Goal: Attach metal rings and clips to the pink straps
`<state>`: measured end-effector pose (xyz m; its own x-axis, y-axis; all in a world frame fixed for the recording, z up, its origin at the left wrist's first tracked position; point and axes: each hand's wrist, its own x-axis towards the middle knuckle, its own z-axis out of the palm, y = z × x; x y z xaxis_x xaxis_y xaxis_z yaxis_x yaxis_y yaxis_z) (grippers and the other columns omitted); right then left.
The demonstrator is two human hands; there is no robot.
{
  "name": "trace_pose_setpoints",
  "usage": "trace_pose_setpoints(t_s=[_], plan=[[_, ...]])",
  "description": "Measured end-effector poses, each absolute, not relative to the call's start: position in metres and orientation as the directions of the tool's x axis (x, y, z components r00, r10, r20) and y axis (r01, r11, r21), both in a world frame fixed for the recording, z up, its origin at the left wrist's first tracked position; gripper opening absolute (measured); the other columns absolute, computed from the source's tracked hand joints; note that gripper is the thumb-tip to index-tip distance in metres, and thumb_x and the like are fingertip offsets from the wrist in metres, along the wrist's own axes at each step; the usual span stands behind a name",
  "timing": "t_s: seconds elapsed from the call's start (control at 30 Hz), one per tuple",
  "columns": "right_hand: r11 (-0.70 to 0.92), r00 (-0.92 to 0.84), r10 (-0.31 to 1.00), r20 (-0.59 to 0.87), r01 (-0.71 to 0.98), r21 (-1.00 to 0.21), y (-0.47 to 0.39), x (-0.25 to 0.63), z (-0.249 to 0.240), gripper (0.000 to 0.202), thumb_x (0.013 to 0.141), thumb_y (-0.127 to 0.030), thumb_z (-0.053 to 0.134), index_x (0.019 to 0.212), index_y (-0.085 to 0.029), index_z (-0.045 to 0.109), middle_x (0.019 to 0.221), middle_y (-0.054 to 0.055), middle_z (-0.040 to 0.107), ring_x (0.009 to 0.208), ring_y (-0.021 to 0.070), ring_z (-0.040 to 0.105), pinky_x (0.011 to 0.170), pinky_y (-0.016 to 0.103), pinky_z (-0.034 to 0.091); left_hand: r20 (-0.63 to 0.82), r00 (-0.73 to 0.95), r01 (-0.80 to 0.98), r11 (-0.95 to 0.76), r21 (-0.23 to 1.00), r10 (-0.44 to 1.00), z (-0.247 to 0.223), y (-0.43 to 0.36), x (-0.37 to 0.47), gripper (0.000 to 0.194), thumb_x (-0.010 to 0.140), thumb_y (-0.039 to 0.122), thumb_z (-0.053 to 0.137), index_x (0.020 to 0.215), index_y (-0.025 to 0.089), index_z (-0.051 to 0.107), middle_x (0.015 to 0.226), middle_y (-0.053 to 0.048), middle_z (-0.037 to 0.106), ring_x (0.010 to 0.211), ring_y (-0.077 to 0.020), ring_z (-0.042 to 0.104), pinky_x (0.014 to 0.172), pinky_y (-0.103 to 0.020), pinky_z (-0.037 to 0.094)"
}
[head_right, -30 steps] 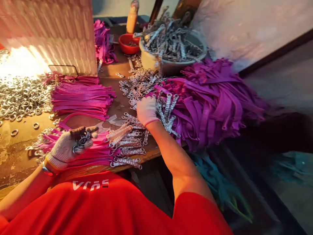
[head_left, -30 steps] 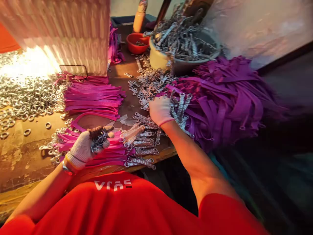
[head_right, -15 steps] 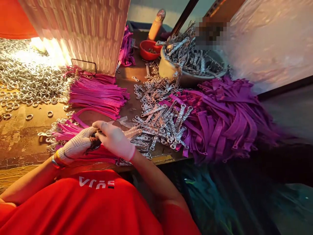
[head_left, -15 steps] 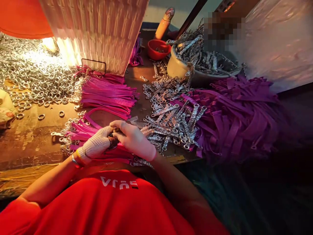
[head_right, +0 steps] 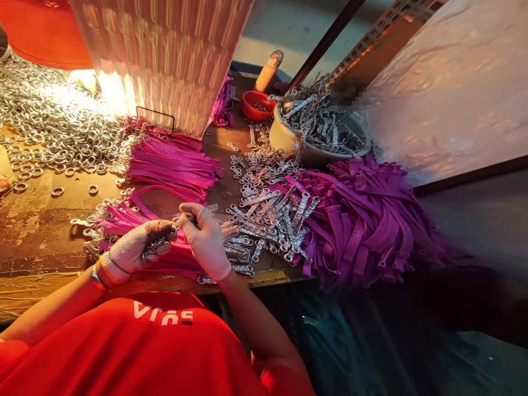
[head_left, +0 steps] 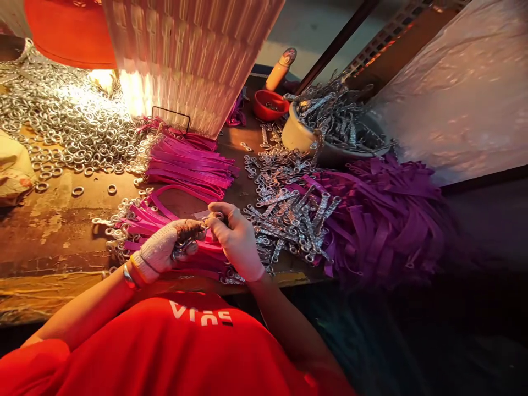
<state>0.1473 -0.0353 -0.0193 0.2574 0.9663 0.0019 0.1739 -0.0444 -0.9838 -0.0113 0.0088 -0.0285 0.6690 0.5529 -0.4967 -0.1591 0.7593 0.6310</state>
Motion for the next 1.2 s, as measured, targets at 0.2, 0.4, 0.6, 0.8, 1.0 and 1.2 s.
trace_pose_setpoints(t_s=[0.2,0.4,0.6,0.8,1.0,1.2], plan=[[0.039,0.318,0.937,0.147,0.322,-0.946,-0.039,0.143,-0.023,0.03,0.088,-0.034,0.056,0.113,-0.02,0.063,0.107,0.006,0.068,0.092,0.0163,0.063,0.085,0.03,0.05,-0.322,0.629,-0.128,0.502,0.855,0.708,-0.025,0.0,-0.011,0.032,0.086,0.039,0.068,0.106,0.015,0.065,0.062,0.004,0.05,0.044,-0.0053,0.035,0.04,-0.018,0.027],[-0.12,0.216,0.973,-0.086,0.149,-0.981,-0.022,0.14,-0.011,0.024,0.078,-0.026,0.054,0.097,-0.018,0.065,0.075,-0.003,0.062,0.059,0.0103,0.051,0.056,0.023,0.043,0.264,0.517,0.262,-0.445,0.857,0.814,-0.025,0.006,-0.02,0.041,0.086,0.023,0.056,0.125,0.014,0.067,0.091,-0.009,0.068,0.075,-0.0167,0.061,0.068,-0.028,0.051],[-0.139,0.204,0.97,-0.133,0.016,-0.99,-0.001,0.152,-0.006,0.023,0.072,-0.024,0.056,0.093,-0.016,0.062,0.064,-0.007,0.055,0.048,0.0065,0.038,0.045,0.02,0.031,0.213,0.408,0.073,-0.264,0.962,0.888,-0.001,0.018,-0.033,0.033,0.081,0.024,0.066,0.112,0.017,0.073,0.084,-0.007,0.065,0.063,-0.0131,0.057,0.052,-0.022,0.045],[0.048,0.286,0.956,0.068,0.077,-0.996,-0.009,0.15,-0.001,0.025,0.081,-0.033,0.063,0.102,-0.018,0.065,0.08,-0.002,0.067,0.064,0.0104,0.057,0.061,0.023,0.046,-0.466,0.623,-0.351,0.757,0.552,0.629,-0.002,0.025,-0.03,0.032,0.08,0.031,0.064,0.104,0.011,0.068,0.077,-0.006,0.063,0.047,-0.0096,0.051,0.031,-0.015,0.027],[0.18,0.238,0.93,0.281,0.373,-0.91,-0.019,0.138,-0.018,0.022,0.091,-0.03,0.059,0.109,-0.021,0.066,0.102,0.004,0.074,0.091,0.0168,0.068,0.085,0.029,0.053,-0.428,0.527,-0.263,0.62,0.739,0.734,-0.016,0.011,-0.011,0.03,0.079,0.035,0.069,0.099,0.015,0.061,0.073,-0.001,0.062,0.044,-0.0072,0.049,0.031,-0.014,0.027],[0.192,0.015,0.945,0.327,0.782,-0.593,-0.027,0.141,-0.02,0.04,0.097,-0.019,0.044,0.136,-0.014,0.052,0.123,0.016,0.065,0.107,0.0243,0.064,0.093,0.037,0.051,-0.285,0.474,0.044,0.301,0.953,0.833,-0.017,0.004,-0.01,0.03,0.09,0.048,0.058,0.089,0.018,0.054,0.056,0.005,0.051,0.042,-0.0067,0.039,0.038,-0.017,0.029]])
